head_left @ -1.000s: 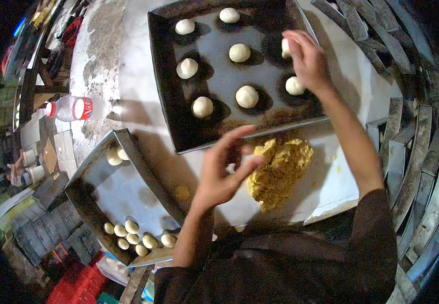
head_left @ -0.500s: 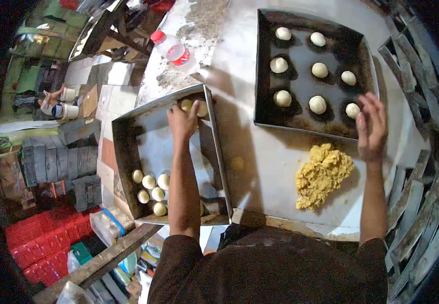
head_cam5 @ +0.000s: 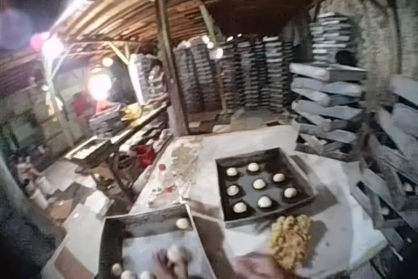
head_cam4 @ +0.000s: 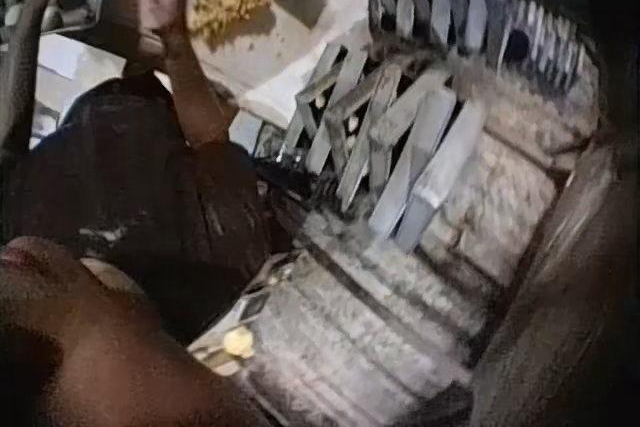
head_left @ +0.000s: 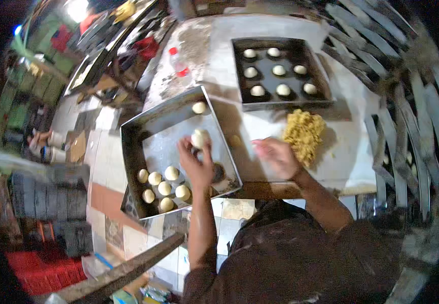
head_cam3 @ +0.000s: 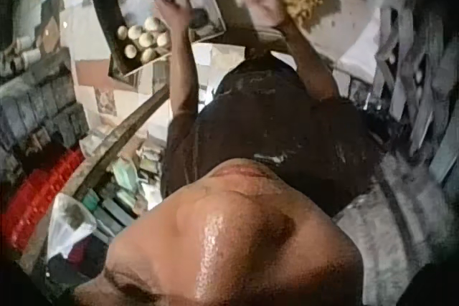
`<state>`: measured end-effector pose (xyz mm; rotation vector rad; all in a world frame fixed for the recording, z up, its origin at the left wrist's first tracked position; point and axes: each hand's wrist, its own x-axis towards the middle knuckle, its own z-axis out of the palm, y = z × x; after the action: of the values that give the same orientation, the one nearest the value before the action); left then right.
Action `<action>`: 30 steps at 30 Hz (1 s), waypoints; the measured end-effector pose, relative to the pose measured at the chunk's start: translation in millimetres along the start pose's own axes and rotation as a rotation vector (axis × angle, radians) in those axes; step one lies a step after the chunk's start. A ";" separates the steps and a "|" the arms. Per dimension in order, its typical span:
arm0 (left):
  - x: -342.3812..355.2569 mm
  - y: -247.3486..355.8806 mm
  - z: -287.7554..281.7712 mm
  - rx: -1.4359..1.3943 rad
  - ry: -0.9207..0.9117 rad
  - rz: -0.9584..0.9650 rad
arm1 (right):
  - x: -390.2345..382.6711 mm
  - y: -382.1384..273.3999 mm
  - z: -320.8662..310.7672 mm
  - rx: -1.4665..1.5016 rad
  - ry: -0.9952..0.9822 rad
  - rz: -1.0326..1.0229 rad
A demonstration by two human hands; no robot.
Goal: Preparing dough, filling buns with paste, and arranging them on trays in a bakery.
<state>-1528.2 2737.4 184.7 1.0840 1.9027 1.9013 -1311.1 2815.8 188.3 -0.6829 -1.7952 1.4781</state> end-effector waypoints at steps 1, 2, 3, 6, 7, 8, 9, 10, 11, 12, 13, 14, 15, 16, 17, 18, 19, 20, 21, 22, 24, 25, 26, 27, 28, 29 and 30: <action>-32.4 32.6 -5.2 -0.141 -0.085 0.004 | -10.8 -3.8 20.2 0.174 -0.103 -0.033; -58.1 57.5 -18.0 -0.097 -0.224 -0.001 | -20.9 -15.8 34.5 0.207 -0.231 0.134; -79.7 76.3 -33.2 -0.050 -0.359 -0.004 | -26.1 -52.3 48.6 0.127 -0.336 0.229; -118.7 105.3 -73.2 -0.192 -0.351 0.098 | -61.4 -76.5 88.5 0.005 -0.086 -0.204; -130.7 108.2 -90.4 -0.398 -0.366 -0.075 | -72.7 -91.0 96.1 -0.026 -0.110 -0.294; -142.4 104.2 -107.8 -0.387 -0.357 -0.151 | -84.8 -91.4 107.6 -0.097 -0.083 -0.444; -148.2 104.9 -116.7 -0.371 -0.330 -0.232 | -94.6 -110.3 112.6 -0.251 -0.140 -0.610; -154.6 107.9 -116.9 -0.377 -0.214 -0.216 | -105.7 -123.6 120.6 -0.204 -0.102 -0.602; -162.2 115.4 -117.5 -0.375 -0.100 -0.205 | -115.8 -129.6 128.4 -0.149 -0.060 -0.591; -170.5 115.5 -114.6 -0.330 -0.018 -0.164 | -119.7 -127.8 127.5 -0.164 -0.041 -0.591; -178.9 115.3 -112.0 -0.228 -0.062 -0.068 | -122.3 -122.4 124.8 -0.118 -0.033 -0.499; -191.6 118.4 -106.5 -0.165 -0.040 0.013 | -125.5 -119.8 126.8 -0.063 -0.037 -0.406; -202.4 122.6 -94.9 -0.104 -0.030 0.095 | -129.7 -120.5 127.0 -0.067 -0.018 -0.400; -199.8 128.6 -75.3 -0.253 0.035 0.235 | -132.6 -121.2 128.1 -0.073 0.084 -0.399; -195.6 131.3 -65.6 -0.250 0.020 0.228 | -132.5 -119.1 129.3 -0.075 0.181 -0.396; -192.6 135.0 -56.5 -0.458 -0.101 0.081 | -130.8 -111.5 130.4 -0.103 0.274 -0.461; -189.0 138.1 -47.5 -0.659 -0.220 -0.075 | -123.6 -96.8 126.8 -0.098 0.290 -0.449; -184.2 131.1 -37.1 -0.489 -0.196 -0.091 | -114.2 -76.0 120.1 -0.053 0.277 -0.352; -178.1 129.7 -40.3 -0.247 -0.282 -0.332 | -105.9 -67.9 112.2 -0.003 0.260 -0.254; -174.9 126.3 -31.1 -0.262 -0.287 -0.290 | -99.9 -57.4 94.0 -0.170 0.203 -0.264; -162.9 104.6 -17.8 -0.377 -0.322 -0.313 | -77.2 -46.9 63.0 -0.456 0.215 -0.328; -155.4 107.7 -13.0 -0.550 -0.262 -0.550 | -70.0 -37.5 55.9 -0.582 0.294 -0.365; -148.9 107.9 -1.4 -0.689 -0.257 -0.591 | -64.9 -34.0 47.9 -0.366 0.278 -0.305; -145.4 106.3 8.1 -0.828 -0.246 -0.629 | -61.3 -30.9 41.4 -0.151 0.263 -0.242; -150.4 91.0 17.5 -0.566 -0.316 -0.500 | -56.0 -30.2 32.2 -0.270 0.261 -0.326; -141.9 76.6 15.6 -0.344 -0.631 -0.552 | -55.4 -21.7 21.7 -0.151 0.151 -0.342; -143.0 65.9 21.8 -0.504 -0.547 -0.686 | -52.5 -16.7 8.9 -0.098 0.085 -0.212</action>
<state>-1393.2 2654.4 197.2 0.5897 1.1758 1.3786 -1285.3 2766.6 193.9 -0.5751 -1.8226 1.2111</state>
